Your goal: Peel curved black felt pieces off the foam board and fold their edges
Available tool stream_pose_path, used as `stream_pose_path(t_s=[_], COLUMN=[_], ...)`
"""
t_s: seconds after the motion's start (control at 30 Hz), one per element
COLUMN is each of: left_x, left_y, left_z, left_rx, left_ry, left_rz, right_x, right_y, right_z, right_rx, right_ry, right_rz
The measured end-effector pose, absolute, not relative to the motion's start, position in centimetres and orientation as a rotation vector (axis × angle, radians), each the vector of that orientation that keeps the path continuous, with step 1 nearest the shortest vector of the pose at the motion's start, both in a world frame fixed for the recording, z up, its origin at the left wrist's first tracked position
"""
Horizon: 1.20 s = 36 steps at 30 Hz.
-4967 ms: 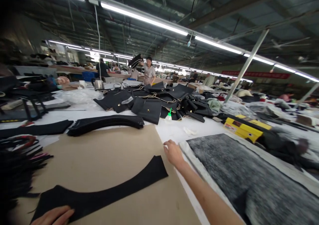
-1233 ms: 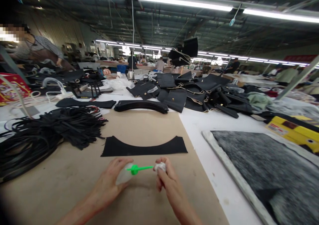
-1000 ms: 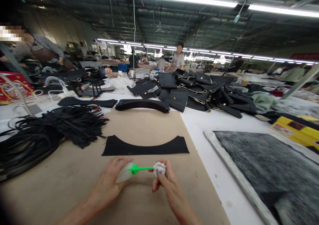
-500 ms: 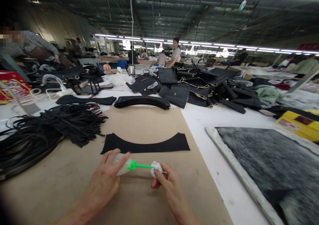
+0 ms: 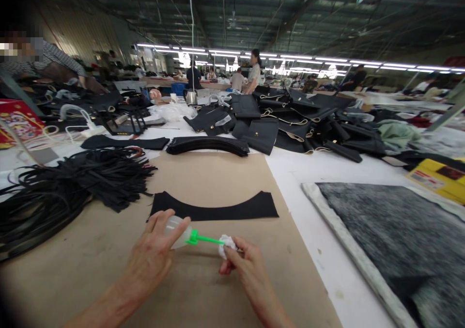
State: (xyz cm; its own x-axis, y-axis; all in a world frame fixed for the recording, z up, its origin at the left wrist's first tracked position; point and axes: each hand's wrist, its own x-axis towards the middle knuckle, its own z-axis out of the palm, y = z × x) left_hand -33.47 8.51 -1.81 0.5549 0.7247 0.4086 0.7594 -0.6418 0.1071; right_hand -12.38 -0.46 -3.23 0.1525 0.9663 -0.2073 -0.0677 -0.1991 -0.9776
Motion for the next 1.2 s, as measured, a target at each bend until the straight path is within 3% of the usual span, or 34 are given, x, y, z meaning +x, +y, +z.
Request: stream_pose_path(t_s=[0.57, 1.2], left_x=[-33.0, -32.6], left_y=[9.3, 9.8], left_z=[-2.9, -2.0], left_rx=[-2.937, -2.750], left_ry=[-1.497, -1.330], left_rz=[-0.635, -0.666], right_x=[-12.4, -12.3], right_y=[0.0, 0.5], right_z=[-3.0, -3.3], right_rx=[-1.297, -1.303], right_ry=[-0.896, -0.883], right_rz=[1.297, 1.323])
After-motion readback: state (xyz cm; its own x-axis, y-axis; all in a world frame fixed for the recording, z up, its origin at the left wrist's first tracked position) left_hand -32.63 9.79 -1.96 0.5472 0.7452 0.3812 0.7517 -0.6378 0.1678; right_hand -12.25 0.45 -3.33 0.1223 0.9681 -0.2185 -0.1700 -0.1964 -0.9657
